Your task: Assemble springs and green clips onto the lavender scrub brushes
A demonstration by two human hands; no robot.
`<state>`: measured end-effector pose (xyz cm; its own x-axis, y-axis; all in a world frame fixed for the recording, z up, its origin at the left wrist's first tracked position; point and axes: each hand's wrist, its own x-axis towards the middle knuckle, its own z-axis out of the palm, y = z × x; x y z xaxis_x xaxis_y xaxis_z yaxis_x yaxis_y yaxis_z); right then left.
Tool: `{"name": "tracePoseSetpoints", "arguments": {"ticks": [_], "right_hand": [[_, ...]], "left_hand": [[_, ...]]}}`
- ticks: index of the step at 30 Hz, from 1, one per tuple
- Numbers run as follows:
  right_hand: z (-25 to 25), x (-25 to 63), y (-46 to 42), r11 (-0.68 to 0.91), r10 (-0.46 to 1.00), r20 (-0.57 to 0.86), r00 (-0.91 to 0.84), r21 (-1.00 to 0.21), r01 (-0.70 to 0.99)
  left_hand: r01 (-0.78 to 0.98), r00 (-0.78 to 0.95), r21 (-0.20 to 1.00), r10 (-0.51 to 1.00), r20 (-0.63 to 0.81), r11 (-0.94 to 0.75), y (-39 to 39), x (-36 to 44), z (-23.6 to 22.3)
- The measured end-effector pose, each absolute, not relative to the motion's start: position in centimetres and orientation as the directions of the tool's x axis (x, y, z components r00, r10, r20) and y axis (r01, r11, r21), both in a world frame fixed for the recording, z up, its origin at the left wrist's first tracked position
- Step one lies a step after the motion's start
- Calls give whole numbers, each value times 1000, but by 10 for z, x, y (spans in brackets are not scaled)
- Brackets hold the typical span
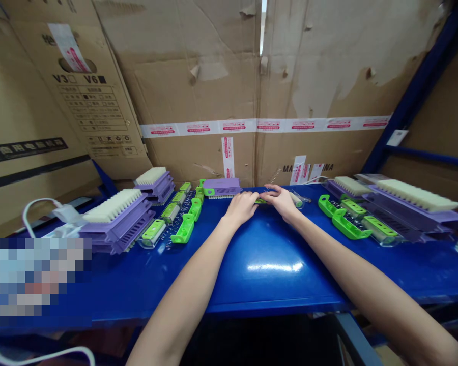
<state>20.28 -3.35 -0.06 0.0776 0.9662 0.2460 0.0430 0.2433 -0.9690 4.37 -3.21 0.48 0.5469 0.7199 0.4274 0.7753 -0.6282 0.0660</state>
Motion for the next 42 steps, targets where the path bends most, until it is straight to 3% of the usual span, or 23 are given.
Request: {"name": "tracePoseSetpoints", "arguments": {"ticks": [4,9,13,18,25,35,42], "right_hand": [[-5,204,-30,323,938,336,82,-936,141],[-7,206,-28,376,882,459,107,-823,425],[-8,207,-30,345,889,452,77,-770,537],[-10,208,-29,317,912,405,69,-802,507],[-13,209,-23,297,931,360,66,-849,437],[-13,204,-22,341,932,359,57,-917,206],[-8,203,-26,334,931,357,74,-917,219]], "left_hand": [[787,538,65,735,412,-613,-31,41,5],[819,485,60,745,457,-570,-28,35,5],[897,364,27,771,523,-442,-24,27,3],[942,248,52,793,557,-331,-17,15,-5],[948,248,38,808,534,-317,-15,15,-7],[963,251,-63,799,546,-260,-24,24,7],[965,250,-87,773,583,-247,-22,24,7]]}}
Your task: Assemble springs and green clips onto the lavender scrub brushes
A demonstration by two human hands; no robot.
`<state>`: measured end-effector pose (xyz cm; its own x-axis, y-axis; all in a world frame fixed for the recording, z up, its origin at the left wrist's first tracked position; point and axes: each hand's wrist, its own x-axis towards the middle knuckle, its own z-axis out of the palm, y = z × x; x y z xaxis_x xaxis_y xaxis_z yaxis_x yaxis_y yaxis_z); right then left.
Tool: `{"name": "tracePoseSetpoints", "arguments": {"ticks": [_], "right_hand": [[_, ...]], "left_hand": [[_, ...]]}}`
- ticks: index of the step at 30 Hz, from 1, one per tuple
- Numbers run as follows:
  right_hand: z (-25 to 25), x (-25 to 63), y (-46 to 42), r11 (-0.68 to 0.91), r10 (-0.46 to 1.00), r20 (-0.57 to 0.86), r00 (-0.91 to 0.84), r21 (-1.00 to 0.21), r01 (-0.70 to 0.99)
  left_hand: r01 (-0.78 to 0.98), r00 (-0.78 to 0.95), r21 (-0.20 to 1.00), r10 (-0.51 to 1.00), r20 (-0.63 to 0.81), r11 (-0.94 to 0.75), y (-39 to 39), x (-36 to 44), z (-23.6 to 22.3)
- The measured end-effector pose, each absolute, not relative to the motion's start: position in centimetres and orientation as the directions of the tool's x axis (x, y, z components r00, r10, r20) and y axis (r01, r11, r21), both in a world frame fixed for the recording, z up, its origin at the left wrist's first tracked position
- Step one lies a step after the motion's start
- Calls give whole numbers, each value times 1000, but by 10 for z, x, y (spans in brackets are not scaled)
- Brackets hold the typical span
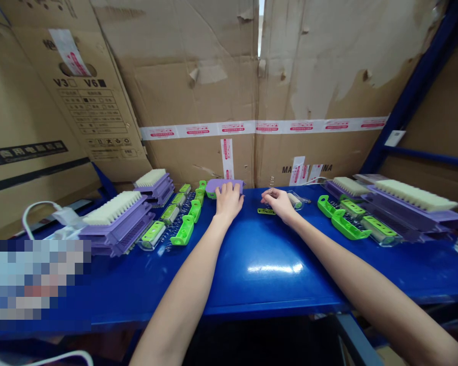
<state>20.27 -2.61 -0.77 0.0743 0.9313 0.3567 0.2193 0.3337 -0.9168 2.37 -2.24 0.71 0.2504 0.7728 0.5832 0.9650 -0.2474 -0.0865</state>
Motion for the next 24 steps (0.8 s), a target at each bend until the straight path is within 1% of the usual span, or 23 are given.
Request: {"name": "tracePoseSetpoints", "arguments": {"ticks": [4,8,15,19,24], "right_hand": [[-3,200,-29,268,948,294,124,-945,189],[1,198,-33,224,960,244,135,-963,149],[3,198,-35,201,966,219,136,-970,137],[3,198,-35,199,966,219,135,-969,146],[4,197,-36,193,969,213,126,-970,149]], "left_hand": [[966,249,-92,768,590,-243,-23,23,7],[963,260,-98,769,584,-251,-23,23,5],[967,239,-60,805,544,-247,-21,20,0],[965,245,-58,806,540,-255,-18,18,-2],[951,282,-49,792,542,-305,-18,19,1]]}}
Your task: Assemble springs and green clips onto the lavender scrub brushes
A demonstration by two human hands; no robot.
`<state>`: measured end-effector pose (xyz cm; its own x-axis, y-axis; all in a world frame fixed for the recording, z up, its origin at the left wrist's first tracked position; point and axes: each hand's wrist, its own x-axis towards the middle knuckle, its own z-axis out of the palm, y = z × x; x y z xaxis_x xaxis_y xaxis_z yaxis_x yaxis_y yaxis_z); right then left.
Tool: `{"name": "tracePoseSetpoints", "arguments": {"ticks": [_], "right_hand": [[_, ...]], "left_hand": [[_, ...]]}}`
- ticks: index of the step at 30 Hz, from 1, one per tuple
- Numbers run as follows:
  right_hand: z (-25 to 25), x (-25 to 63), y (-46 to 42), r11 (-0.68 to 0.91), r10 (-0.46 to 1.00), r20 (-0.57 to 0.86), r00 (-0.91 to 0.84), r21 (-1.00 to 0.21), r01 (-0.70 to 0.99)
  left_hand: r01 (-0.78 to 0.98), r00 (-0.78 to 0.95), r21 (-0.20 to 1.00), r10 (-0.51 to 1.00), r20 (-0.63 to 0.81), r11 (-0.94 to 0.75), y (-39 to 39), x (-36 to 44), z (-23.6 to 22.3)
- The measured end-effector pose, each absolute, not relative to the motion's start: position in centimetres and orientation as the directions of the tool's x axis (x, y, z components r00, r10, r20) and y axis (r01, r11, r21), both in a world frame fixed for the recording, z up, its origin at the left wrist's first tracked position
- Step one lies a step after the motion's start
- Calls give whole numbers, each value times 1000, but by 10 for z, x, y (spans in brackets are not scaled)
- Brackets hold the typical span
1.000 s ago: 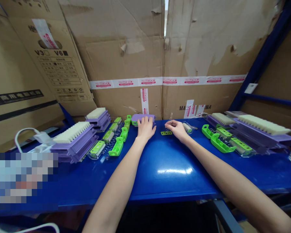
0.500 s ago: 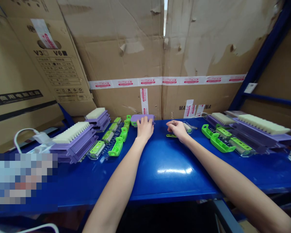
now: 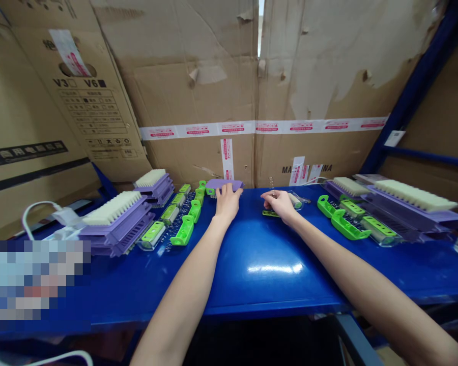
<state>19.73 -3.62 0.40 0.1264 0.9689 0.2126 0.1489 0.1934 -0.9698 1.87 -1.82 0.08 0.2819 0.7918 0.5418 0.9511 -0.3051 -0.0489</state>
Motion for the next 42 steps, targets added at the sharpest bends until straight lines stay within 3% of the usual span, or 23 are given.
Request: {"name": "tracePoseSetpoints", "arguments": {"ticks": [22,30,34,42], "right_hand": [[4,198,-37,171,980,184,80,-974,146],[5,198,-38,149,987,157,32,-976,161],[4,200,-37,146,989,144,-20,-975,168],[-1,196,-35,214,976,201,-84,-952,217]], "left_hand": [[887,411,-55,730,546,-459,-27,28,8],[962,225,-5,783,581,-273,-22,22,0],[962,248,-27,832,496,-271,-20,19,-4],[944,310,-50,829,465,-325,-22,24,-1]]}}
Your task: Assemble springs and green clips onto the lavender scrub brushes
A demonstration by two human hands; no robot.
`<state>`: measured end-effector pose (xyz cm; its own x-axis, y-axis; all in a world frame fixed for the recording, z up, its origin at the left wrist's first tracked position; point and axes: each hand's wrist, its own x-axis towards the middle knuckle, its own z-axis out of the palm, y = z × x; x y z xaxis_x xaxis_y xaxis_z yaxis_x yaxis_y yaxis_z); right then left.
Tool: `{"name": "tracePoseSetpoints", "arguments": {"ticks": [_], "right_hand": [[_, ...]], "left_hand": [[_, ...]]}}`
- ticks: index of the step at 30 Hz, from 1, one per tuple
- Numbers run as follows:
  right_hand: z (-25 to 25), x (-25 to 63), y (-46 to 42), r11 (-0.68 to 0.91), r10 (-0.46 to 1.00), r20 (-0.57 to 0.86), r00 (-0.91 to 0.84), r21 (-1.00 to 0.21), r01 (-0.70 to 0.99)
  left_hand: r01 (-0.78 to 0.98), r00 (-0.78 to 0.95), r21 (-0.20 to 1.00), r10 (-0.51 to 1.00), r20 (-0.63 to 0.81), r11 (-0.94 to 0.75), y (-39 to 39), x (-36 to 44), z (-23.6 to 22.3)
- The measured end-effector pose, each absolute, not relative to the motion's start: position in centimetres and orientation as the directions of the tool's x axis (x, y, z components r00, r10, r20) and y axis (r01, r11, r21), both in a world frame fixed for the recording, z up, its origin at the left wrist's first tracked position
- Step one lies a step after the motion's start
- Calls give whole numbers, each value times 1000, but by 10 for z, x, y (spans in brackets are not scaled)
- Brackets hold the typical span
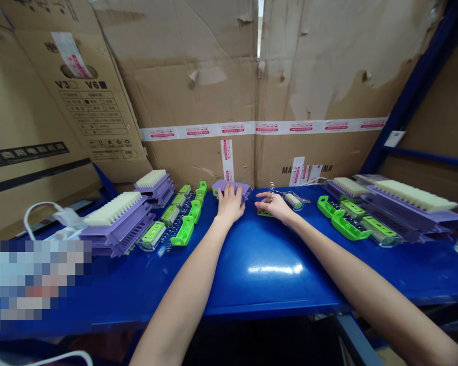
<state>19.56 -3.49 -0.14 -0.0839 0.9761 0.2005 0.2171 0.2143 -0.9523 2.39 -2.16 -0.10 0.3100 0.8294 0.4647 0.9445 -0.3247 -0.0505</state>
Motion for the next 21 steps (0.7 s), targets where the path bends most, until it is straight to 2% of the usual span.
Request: {"name": "tracePoseSetpoints", "arguments": {"ticks": [4,8,13,18,21], "right_hand": [[1,195,-37,234,972,217,-87,-915,329],[9,199,-43,108,994,96,-51,-931,349],[12,204,-47,-41,975,-109,-194,-944,326],[14,204,-51,-120,921,-230,-314,-935,333],[16,203,-54,-132,907,-250,-340,-934,333]], "left_hand": [[943,314,-55,829,462,-327,-22,23,-1],[943,317,-60,827,463,-328,-21,23,-1],[934,331,-40,815,475,-356,-20,21,0],[909,374,-24,788,489,-417,-21,19,1],[863,445,-11,749,490,-505,-22,21,2]]}}
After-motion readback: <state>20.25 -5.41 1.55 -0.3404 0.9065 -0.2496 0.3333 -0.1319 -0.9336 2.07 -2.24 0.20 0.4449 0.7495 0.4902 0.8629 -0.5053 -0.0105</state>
